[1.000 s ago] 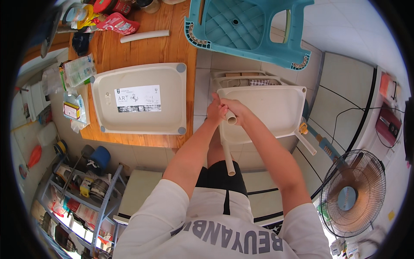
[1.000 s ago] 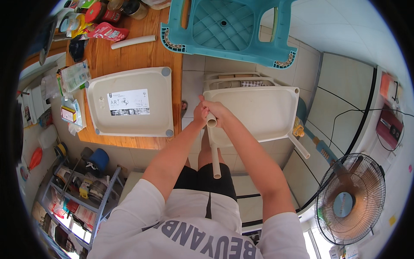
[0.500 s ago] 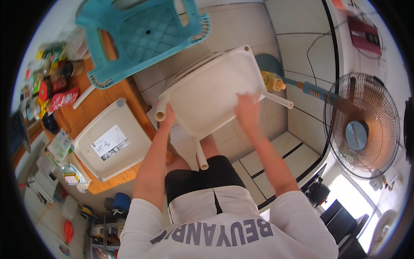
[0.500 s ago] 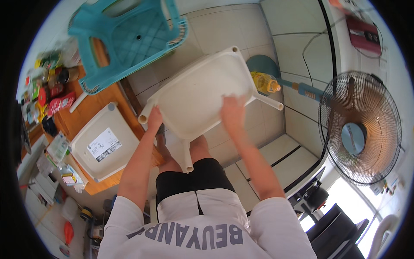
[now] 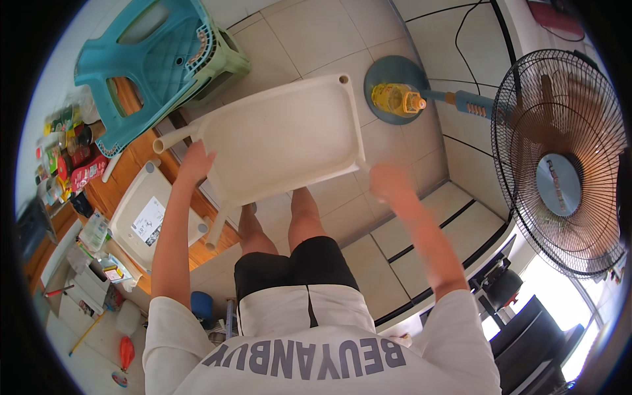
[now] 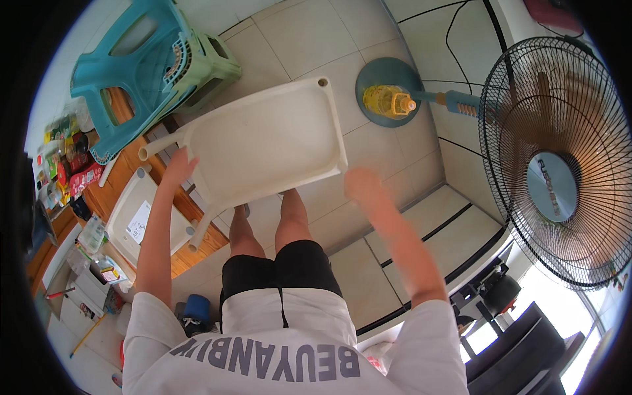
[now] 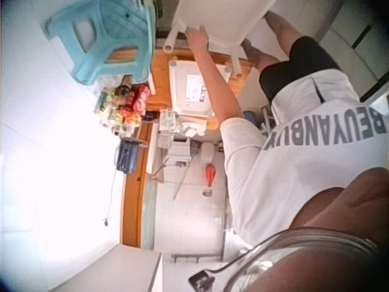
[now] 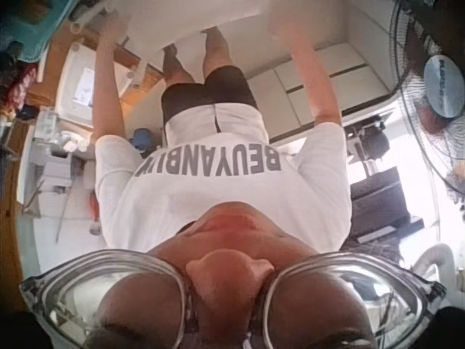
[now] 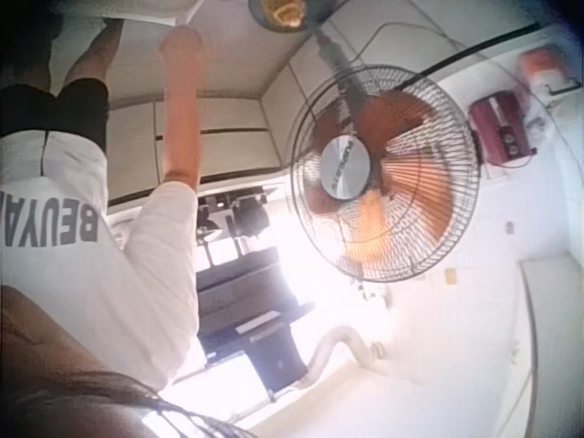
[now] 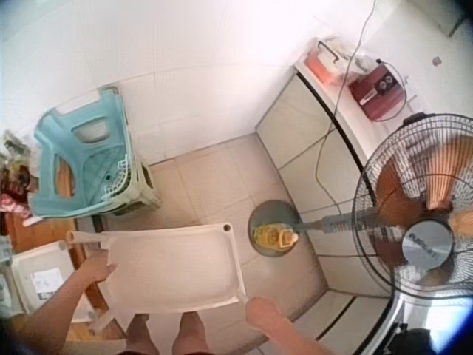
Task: The person unpacks plastic trays and cylindrical legs from a storage bin, inserts the legs into the tray corners to assemble a small table, and then sprays and wipes the tray surfaces with a cloth.
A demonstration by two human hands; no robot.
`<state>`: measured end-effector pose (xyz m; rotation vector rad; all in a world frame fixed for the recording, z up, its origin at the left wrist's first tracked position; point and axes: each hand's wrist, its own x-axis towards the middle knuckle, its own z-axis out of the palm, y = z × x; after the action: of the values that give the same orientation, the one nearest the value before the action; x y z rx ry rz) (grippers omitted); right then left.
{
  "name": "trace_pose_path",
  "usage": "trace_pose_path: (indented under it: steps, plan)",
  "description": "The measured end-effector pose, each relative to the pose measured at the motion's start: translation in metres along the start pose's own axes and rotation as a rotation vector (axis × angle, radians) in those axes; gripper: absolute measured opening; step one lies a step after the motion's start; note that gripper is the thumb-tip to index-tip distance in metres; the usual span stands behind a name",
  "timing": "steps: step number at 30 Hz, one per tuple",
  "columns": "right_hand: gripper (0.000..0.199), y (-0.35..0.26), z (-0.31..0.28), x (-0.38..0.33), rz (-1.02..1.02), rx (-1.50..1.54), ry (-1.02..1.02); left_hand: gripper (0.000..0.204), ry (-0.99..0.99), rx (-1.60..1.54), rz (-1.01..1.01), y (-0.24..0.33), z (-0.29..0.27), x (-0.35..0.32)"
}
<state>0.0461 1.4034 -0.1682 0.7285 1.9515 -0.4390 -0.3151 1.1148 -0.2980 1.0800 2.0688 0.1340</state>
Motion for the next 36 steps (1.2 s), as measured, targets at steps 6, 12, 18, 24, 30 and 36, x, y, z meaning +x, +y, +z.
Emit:
trace_pose_path:
  steps: [6, 12, 18, 24, 30, 36]
  plan:
    - [0.036, 0.018, 0.048, -0.039, 0.117, 0.827, -0.062, 0.056, -0.014, 0.023, 0.197, 0.201, -0.023, -0.072]
    - [0.045, 0.068, 0.091, 0.011, 0.199, 1.581, -0.518, 0.106, -0.063, 0.321, 0.302, 0.292, 0.121, -0.029]
    - [0.019, 0.039, 0.133, 0.055, 0.382, 2.565, -0.899, 0.118, 0.067, 0.226, 0.321, 0.308, 0.163, 0.032]
    - [0.009, 0.027, 0.139, 0.064, 0.507, 2.627, -0.833, 0.125, -0.200, 0.413, 0.220, 0.309, 0.171, 0.047]
    - [0.014, 0.017, 0.131, 0.069, 0.645, 2.283, -0.636, 0.125, -0.254, 0.411, 0.187, 0.314, 0.168, 0.053]
    - [0.016, 0.000, 0.138, 0.066, 0.549, 2.011, -0.424, 0.128, -0.208, 0.362, 0.204, 0.304, 0.177, 0.051]
